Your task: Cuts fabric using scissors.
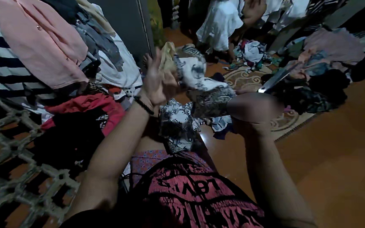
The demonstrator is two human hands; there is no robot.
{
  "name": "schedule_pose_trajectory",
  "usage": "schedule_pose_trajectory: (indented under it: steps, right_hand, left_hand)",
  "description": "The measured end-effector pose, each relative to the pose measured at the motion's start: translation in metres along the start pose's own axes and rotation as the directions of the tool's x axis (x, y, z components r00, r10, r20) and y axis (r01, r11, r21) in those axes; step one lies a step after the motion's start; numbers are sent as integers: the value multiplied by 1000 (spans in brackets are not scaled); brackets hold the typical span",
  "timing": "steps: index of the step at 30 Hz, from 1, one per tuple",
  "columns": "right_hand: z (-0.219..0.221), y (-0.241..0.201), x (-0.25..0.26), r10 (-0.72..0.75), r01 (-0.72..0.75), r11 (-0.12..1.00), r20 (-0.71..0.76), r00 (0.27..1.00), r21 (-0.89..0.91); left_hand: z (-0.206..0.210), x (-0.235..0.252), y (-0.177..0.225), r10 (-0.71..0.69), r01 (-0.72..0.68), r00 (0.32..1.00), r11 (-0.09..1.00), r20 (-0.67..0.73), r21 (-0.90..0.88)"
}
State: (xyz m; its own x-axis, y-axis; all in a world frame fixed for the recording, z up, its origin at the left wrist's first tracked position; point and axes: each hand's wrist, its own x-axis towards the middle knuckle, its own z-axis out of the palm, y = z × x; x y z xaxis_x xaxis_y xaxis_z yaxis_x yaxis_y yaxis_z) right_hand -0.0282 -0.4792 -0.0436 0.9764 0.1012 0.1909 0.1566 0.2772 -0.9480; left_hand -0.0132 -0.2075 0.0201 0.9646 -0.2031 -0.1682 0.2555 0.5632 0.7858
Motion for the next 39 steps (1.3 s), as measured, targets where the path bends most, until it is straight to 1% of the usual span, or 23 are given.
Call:
schedule_pose_trajectory:
  steps: [1, 2, 3, 4, 8, 10, 12, 14, 15, 16, 18, 20, 22, 24, 26, 28, 30, 31, 33, 34, 36, 38, 39]
  right_hand:
    - [5, -1, -1, 15, -15, 1000, -7, 1000, -5]
    - [10, -1, -2, 32, -32, 999, -18, 999, -12]
    - [13, 0, -3, 38, -39, 999, -29, 999, -17]
    - [14, 1, -5, 41, -42, 999, -38, 998, -25]
    - [11, 8, -6, 17, -18, 999, -23, 1000, -44]
    - [12, 9, -7, 8, -9, 998, -8, 1000, -64]
    - [15, 9, -7, 14, -13, 997, 13, 1000, -82]
    - [20, 10, -6, 25, -24, 998, 16, 1000, -66]
    - [23, 11, -5, 44, -44, 997, -3, 999, -67]
    - [27, 11, -3, 72, -74, 995, -30, 997, -65]
    - [30, 13, 4, 130, -138, 988, -97, 987, -74]
    - [34, 14, 13, 178, -190, 980, -153, 972, -67]
    - [37, 15, 22, 222, -233, 971, -168, 961, -53]
    - [39, 16, 30, 243, -245, 970, -158, 957, 4]
    - [42, 14, 37, 246, -244, 969, -136, 960, 34]
    - [47, 8, 42, 264, -261, 965, -131, 956, 37]
    - [54, 1, 47, 293, -288, 956, -118, 949, 52]
    - [57, -1, 50, 304, -300, 952, -108, 946, 58]
    - [61, -2, 56, 297, -290, 953, -88, 951, 84]
    - [63, -2, 60, 287, -279, 955, -84, 954, 100]
    - [67, -2, 67, 280, -268, 955, -86, 956, 124]
    - [68, 1, 74, 278, -266, 955, -85, 957, 129]
    - [67, 4, 77, 276, -263, 955, -90, 957, 138]
  left_hand:
    - [-7, -1, -18, -42, 45, 998, 998, 49, -44]
    - [-8, -4, -34, -58, 60, 996, 998, 69, -28]
    - [-6, -8, -44, -47, 46, 998, 999, 49, 16]
    - [-1, -11, -49, -34, 35, 999, 998, -24, 46]
    - [9, -20, -40, -32, 48, 970, 997, -240, 62]
    - [1, -20, -35, -80, 92, 967, 995, -242, 42]
    - [-7, -19, -35, -82, 73, 968, 996, -238, -46]
    - [-14, -17, -47, -27, -31, 970, 972, -243, -233]
    - [-19, -17, -59, -17, -48, 977, 954, -214, -295]
    - [-25, -20, -74, -45, 0, 989, 953, -141, -302]
    - [-33, -26, -102, -135, 137, 990, 961, 26, -239]
    - [-28, -37, -111, -213, 219, 969, 975, 121, -33]
    - [-9, -39, -101, -279, 269, 960, 940, 20, 208]
    - [-2, -35, -91, -233, 231, 972, 923, -30, 306]
    - [4, -32, -81, -141, 170, 982, 953, -128, 251]
    - [7, -27, -74, -111, 153, 965, 974, -237, 166]
    - [6, -22, -72, -106, 181, 940, 961, -324, 209]
    - [4, -22, -70, -123, 215, 937, 941, -326, 262]
    - [0, -26, -64, -177, 248, 957, 912, -230, 328]
    - [-3, -28, -63, -200, 228, 972, 920, -120, 320]
    - [-2, -25, -58, -239, 215, 970, 934, 49, 287]
    - [0, -21, -51, -244, 186, 960, 922, 139, 339]
    - [0, -20, -47, -229, 162, 961, 919, 152, 360]
